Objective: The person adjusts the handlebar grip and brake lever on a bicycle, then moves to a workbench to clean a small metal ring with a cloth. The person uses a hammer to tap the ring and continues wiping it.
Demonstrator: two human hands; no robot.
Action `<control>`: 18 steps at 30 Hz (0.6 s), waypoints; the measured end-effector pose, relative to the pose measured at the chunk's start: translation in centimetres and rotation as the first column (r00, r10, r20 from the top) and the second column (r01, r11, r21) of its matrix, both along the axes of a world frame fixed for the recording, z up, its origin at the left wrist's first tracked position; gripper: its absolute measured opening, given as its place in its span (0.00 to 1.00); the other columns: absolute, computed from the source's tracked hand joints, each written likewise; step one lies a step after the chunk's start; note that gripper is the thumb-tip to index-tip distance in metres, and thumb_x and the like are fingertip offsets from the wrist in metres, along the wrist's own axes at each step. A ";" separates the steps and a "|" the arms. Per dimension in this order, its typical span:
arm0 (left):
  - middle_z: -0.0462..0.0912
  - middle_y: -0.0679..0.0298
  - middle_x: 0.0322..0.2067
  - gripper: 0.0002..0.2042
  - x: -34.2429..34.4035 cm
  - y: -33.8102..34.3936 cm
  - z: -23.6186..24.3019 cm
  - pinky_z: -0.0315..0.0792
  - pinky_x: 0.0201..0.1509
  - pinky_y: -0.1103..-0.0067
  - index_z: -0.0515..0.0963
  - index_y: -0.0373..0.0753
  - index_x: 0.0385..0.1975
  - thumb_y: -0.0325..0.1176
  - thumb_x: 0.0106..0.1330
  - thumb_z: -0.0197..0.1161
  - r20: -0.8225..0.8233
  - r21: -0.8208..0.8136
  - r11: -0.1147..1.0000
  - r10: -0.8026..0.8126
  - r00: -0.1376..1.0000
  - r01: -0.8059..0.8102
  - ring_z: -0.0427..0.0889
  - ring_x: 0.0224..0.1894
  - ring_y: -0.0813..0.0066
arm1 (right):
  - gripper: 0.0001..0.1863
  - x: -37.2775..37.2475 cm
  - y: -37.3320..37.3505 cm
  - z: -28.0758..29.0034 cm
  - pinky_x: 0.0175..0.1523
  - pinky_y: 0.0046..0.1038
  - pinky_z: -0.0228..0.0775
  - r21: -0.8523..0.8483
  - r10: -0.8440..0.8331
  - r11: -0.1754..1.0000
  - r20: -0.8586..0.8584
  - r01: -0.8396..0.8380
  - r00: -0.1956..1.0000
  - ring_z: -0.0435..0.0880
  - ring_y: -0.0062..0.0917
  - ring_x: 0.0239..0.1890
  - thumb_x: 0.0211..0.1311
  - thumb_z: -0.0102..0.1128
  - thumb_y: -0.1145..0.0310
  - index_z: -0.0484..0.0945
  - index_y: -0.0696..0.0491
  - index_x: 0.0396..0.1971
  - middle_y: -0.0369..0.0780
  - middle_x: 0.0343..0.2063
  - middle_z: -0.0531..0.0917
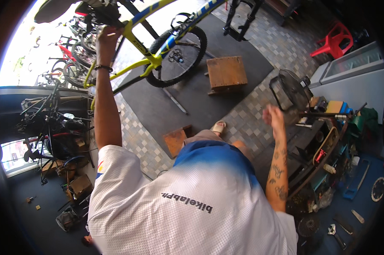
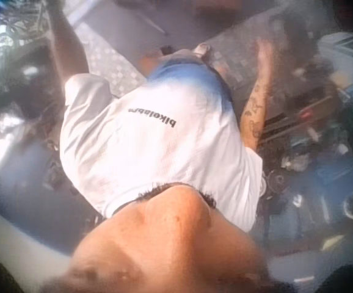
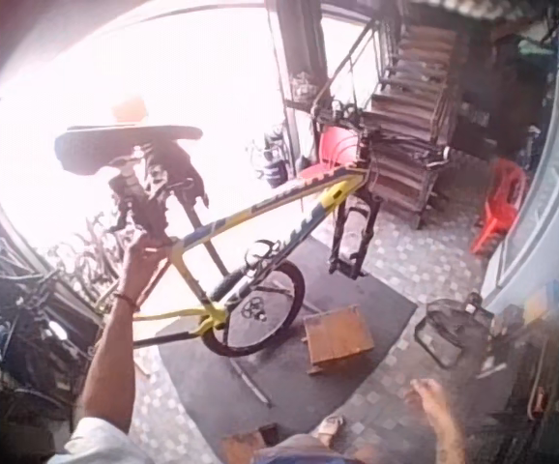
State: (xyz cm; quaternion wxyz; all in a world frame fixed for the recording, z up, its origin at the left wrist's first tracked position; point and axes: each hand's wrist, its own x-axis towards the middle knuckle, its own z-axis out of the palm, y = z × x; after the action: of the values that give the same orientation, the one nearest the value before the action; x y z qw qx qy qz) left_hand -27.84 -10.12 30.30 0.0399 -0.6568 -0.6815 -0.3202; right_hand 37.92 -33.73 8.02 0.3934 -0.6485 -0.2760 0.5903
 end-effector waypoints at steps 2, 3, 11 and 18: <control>0.92 0.56 0.40 0.25 -0.8 0.2 0.0 0.80 0.46 0.73 0.84 0.38 0.49 0.53 0.63 0.76 0.289 -0.060 0.987 -0.123 0.949 0.147 0.91 0.44 0.66 | 0.16 0.5 -8.1 -5.4 0.31 0.19 0.75 -0.154 -0.135 0.979 0.001 0.134 0.991 0.86 0.17 0.31 0.77 0.61 0.52 0.78 0.50 0.49 0.35 0.36 0.88; 0.92 0.56 0.39 0.28 -1.0 0.2 0.0 0.79 0.49 0.73 0.84 0.36 0.48 0.54 0.61 0.78 0.245 -0.101 0.993 -0.034 0.969 0.060 0.90 0.44 0.66 | 0.17 0.8 -12.3 -7.9 0.29 0.19 0.75 -0.235 -0.181 0.957 -0.019 0.171 0.983 0.86 0.17 0.30 0.77 0.60 0.52 0.78 0.51 0.50 0.36 0.36 0.88; 0.88 0.61 0.33 0.24 0.0 0.6 2.3 0.77 0.44 0.77 0.86 0.33 0.42 0.50 0.61 0.77 0.331 -0.135 0.975 -0.125 0.935 0.178 0.87 0.39 0.73 | 0.16 -0.1 -42.7 -18.1 0.30 0.24 0.75 -0.610 -0.266 0.721 0.191 0.327 0.945 0.83 0.20 0.27 0.76 0.62 0.55 0.79 0.53 0.49 0.36 0.32 0.85; 0.89 0.57 0.52 0.21 -5.3 6.8 -2.1 0.75 0.57 0.74 0.87 0.40 0.53 0.48 0.70 0.67 0.131 -0.146 0.960 -0.221 0.966 0.240 0.86 0.51 0.69 | 0.14 -6.1 -47.1 -16.9 0.30 0.24 0.75 -0.540 -0.453 0.714 0.128 0.445 0.882 0.82 0.19 0.27 0.75 0.64 0.57 0.79 0.53 0.47 0.35 0.31 0.85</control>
State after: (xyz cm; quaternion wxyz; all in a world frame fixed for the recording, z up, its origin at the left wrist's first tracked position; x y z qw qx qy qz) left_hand -33.18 -3.30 28.17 -0.0894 -0.7136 -0.6249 -0.3037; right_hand 31.82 -80.83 -8.90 0.3212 -0.7773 0.0755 0.5357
